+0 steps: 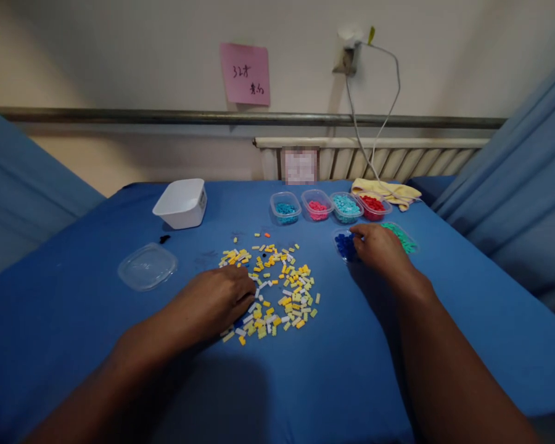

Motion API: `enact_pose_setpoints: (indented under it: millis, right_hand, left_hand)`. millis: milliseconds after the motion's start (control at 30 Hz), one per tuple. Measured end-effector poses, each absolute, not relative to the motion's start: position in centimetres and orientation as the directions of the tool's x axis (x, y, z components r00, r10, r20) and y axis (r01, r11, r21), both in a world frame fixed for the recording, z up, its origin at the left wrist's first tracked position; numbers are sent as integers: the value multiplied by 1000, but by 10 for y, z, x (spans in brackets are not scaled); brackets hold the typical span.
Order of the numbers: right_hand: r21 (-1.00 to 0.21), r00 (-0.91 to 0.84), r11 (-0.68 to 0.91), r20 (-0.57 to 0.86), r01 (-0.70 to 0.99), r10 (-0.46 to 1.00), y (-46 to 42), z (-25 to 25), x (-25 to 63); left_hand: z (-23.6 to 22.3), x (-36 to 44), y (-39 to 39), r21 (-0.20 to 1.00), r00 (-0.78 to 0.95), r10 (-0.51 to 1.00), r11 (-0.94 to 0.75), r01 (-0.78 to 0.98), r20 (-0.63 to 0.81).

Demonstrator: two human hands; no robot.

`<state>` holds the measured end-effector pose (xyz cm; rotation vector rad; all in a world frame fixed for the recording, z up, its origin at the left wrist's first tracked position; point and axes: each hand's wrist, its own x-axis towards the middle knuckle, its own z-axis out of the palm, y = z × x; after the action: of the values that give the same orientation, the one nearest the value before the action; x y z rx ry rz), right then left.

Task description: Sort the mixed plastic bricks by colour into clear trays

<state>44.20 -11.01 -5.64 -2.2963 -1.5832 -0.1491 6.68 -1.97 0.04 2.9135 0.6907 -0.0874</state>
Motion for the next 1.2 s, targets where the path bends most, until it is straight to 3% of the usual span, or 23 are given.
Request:
enact_pose_setpoints:
  millis: [100, 200, 300, 433, 567, 733, 800, 867, 933, 1000, 1100, 1200]
  right_hand:
    - [-261, 375, -297, 340, 919, 862, -112, -50, 437]
    - [-377, 342, -163, 475, 912, 811, -113, -39, 416]
    - [-513, 209, 138, 561, 847, 801, -114, -30, 371]
    - [-595, -53, 434, 548, 676, 835, -118, -27, 308]
    - [-635, -52, 449, 542, 628, 839, -117, -31, 282]
    - [-734, 32, 361, 461, 576, 887, -111, -32, 282]
    - [-735, 22, 342, 436, 585, 900, -111, -29, 287]
    - [-712, 37, 301, 417, 634, 908, -112, -26, 303]
    - [-655, 112, 198, 399, 729, 910, -116, -23, 332]
    - [-538, 217, 8, 353, 843, 910, -119, -25, 371]
    - [-335, 376, -293, 218, 895, 901, -121, -41, 427]
    - [-292, 371, -315, 161, 903, 915, -123, -59, 459]
  left_hand:
    - [-1, 67, -15, 277, 888, 460, -856, 437, 20]
    - [0, 70, -15, 597, 812, 576, -685, 417, 94]
    - [-2, 79, -20, 874, 696, 718, -352, 335, 23]
    - [-9, 92, -28, 984, 624, 774, -15, 177, -101]
    - [-12, 99, -33, 991, 586, 800, 120, 54, -129]
    - [-19, 104, -34, 986, 583, 798, 167, 29, -152]
    - [-23, 103, -32, 992, 609, 783, 112, 62, -127]
    - [-23, 98, -28, 988, 630, 775, -64, 144, -42]
    - [-17, 86, -20, 901, 658, 749, -333, 278, 74]
    - [-6, 69, -10, 715, 705, 700, -548, 434, 109]
    - [14, 43, 3, 479, 738, 673, -631, 611, -54]
    - [26, 30, 5, 406, 723, 662, -616, 675, -197]
